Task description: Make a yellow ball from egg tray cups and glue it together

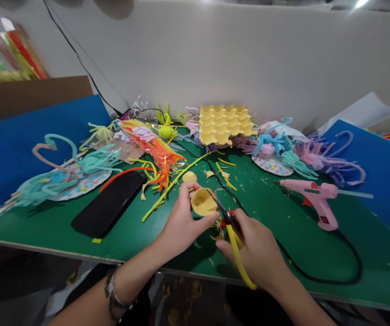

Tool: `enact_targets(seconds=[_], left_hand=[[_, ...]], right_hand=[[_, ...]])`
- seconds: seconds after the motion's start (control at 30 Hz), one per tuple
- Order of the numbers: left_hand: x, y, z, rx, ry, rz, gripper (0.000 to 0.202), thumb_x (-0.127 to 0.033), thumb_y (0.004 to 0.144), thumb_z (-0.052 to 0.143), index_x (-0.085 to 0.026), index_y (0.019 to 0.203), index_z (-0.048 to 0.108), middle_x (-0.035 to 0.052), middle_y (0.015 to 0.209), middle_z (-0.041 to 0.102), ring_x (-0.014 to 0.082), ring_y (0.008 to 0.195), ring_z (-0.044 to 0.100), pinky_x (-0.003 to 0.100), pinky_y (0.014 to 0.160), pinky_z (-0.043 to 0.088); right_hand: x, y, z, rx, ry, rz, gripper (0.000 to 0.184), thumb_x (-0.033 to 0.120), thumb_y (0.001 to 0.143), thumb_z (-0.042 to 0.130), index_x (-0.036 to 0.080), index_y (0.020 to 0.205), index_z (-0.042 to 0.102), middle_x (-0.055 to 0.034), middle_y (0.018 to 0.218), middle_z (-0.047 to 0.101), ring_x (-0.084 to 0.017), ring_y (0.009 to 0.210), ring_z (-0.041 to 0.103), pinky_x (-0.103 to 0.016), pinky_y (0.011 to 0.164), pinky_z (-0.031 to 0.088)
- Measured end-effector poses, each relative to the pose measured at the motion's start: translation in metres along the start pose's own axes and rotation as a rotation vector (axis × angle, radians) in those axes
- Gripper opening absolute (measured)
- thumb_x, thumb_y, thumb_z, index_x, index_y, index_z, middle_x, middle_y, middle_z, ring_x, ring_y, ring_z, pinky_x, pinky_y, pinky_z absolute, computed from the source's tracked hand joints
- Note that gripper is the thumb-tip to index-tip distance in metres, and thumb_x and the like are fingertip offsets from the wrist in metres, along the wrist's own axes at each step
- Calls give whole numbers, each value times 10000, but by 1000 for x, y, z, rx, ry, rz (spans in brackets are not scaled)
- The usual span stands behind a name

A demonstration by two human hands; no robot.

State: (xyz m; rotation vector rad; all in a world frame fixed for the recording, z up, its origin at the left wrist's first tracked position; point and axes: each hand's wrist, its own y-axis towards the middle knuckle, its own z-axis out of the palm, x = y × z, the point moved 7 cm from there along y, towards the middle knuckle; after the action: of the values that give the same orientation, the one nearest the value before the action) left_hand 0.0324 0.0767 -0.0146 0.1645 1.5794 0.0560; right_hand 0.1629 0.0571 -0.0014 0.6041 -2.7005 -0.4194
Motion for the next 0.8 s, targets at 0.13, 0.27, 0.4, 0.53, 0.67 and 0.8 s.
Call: enact_targets(seconds=[0.13,0.27,0.4,0.53,0.67,0.8], left_hand=[[0,-1,-3,-50,-37,-6,430,-305,685,642,-231,948,310,-7,875,543,153,782,565,305,741,454],[-1,-4,-1,-15,-82,2,520,-331,738,609,-247,1167,328,16,959,538,163,859,554,294,772,463],[-1,-7,7,103,-113,27,609,-349,806,537,-266,1336,249,34,1051,555,176,959,544,300,864,456],[0,-7,7,122,-47,34,656,-366,815,531,-268,1379,210,51,1193,529,209,1069,522,354,969,404],[0,-7,3,82,52,68,655,-383,799,552,-245,1368,259,65,1359,399,241,1202,428,380,1049,316],[-1,-7,4,76,43,68,644,-369,799,554,-234,1364,275,71,1373,389,237,1221,412,363,1038,331]], right_hand=[[1,-1,2,-7,-11,-7,285,459,680,562,226,717,402,8,558,589,-176,481,552,-236,453,315],[1,0,1,-9,-13,2,286,467,687,564,224,734,421,8,558,590,-178,484,557,-239,452,312],[0,0,0,-4,-4,21,279,484,717,526,220,753,444,15,533,565,-163,456,527,-236,443,319],[-1,0,-2,-19,-25,0,332,543,741,490,213,760,462,5,538,567,-167,462,531,-239,442,325],[1,0,-7,-81,-75,-45,467,653,778,361,206,717,482,-12,514,559,-172,458,529,-242,435,311],[3,1,-10,-114,-62,-70,579,690,803,209,203,632,471,-2,444,509,-140,405,474,-229,418,291]])
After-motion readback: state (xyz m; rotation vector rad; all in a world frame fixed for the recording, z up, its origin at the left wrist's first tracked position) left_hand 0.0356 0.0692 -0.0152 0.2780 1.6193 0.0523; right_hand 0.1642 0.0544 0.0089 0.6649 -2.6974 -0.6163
